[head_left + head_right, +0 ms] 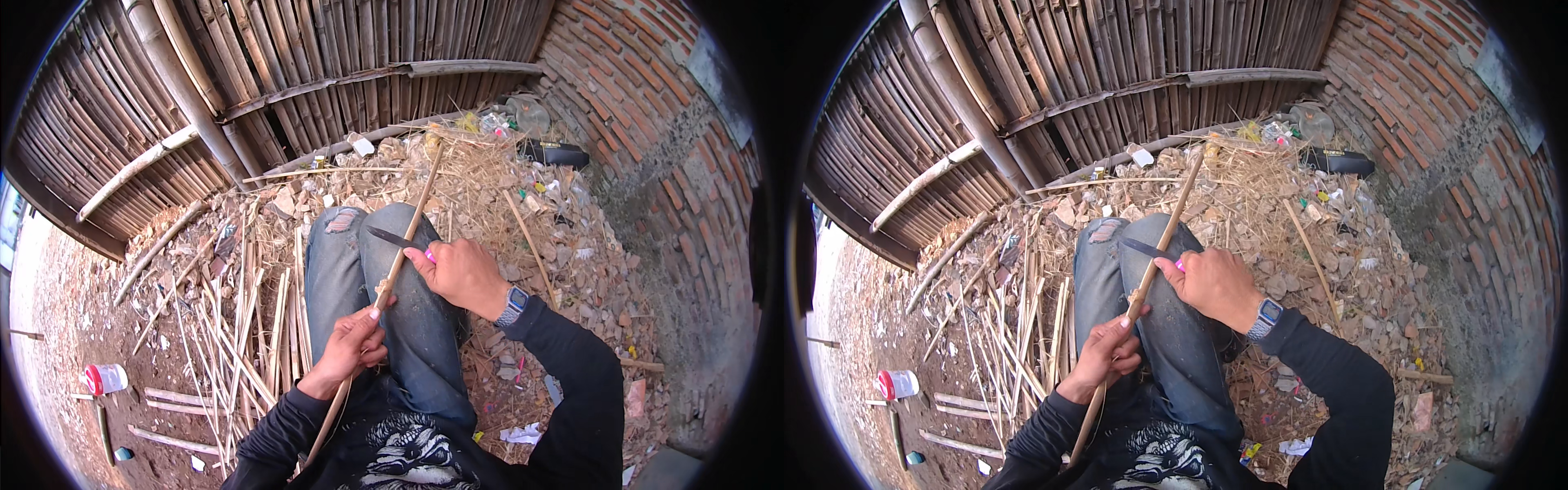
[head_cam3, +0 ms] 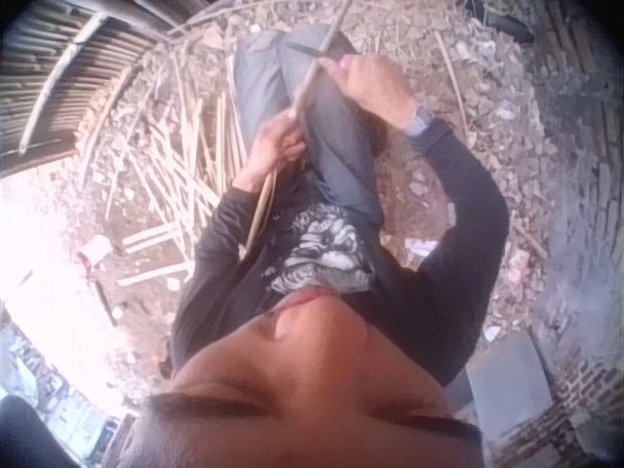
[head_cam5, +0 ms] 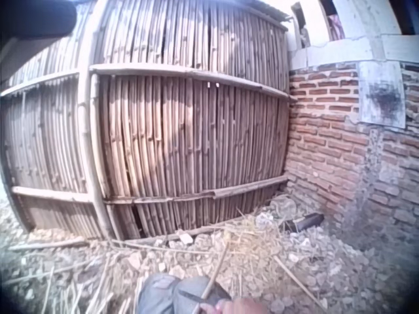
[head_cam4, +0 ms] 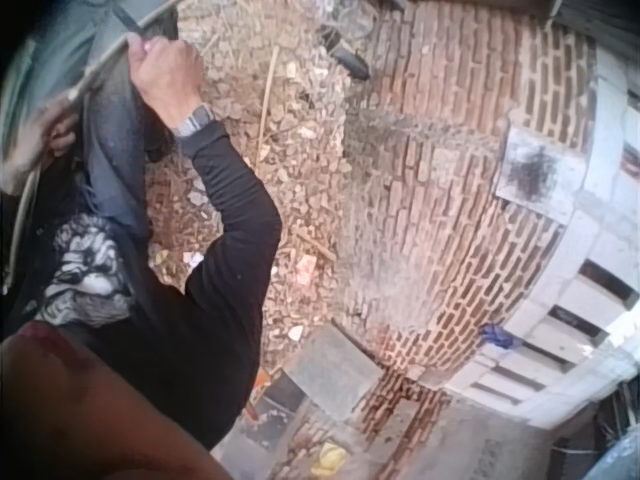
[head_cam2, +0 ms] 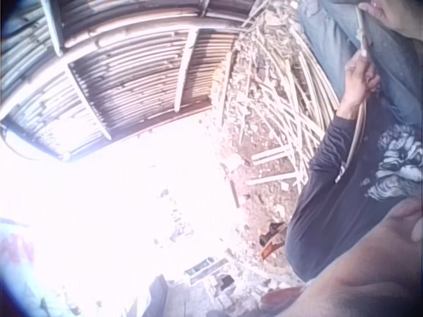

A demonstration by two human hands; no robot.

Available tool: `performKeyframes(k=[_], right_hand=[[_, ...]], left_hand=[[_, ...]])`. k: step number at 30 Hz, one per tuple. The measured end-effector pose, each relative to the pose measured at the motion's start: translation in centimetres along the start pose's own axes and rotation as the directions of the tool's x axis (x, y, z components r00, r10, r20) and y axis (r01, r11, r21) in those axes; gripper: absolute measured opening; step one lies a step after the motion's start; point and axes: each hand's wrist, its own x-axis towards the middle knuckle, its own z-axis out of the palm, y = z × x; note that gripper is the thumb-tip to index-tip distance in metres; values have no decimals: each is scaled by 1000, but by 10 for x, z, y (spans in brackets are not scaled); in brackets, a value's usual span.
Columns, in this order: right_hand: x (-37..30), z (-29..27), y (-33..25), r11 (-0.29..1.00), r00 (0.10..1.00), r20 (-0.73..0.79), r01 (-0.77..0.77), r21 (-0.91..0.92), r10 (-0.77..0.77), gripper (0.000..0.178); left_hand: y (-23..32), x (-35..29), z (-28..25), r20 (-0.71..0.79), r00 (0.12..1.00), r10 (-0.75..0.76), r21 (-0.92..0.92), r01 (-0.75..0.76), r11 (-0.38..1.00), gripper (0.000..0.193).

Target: The person uses a small knife to shave and smooth the edges of a thin bamboo strip while sitting on a stool.

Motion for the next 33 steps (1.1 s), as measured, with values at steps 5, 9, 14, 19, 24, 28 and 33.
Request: performKeyframes(k=[5,9,14,19,24,28,33], right_hand=[[-11,-6,-13,996,983,169,63,61,-72,62],[-18,-3,-18,997,987,141,76,27,-79,60],[-13,2,-8,999,998,42,49,24,-50,60],[18,-3,29,1000,1000,18,13,-9,-13,66],[45,0,55,998,998,-35,-56,-33,55,71],[58,-15,191,918,942,-178,-320,-233,283,73],[65,-12,160,944,935,-141,-330,-6,326,72]], left_hand=[[-10,5,-12,40,996,85,112,-89,990,45],[-13,6,-12,40,993,108,167,-113,980,45],[-10,3,-12,23,995,101,217,-104,971,45],[-4,-19,-9,2,998,55,203,-54,978,45],[-3,-31,-12,-35,999,23,174,-17,985,44],[-14,-71,-34,-11,1000,11,247,-8,969,48],[-14,-81,-49,-4,1000,-11,185,11,983,52]])
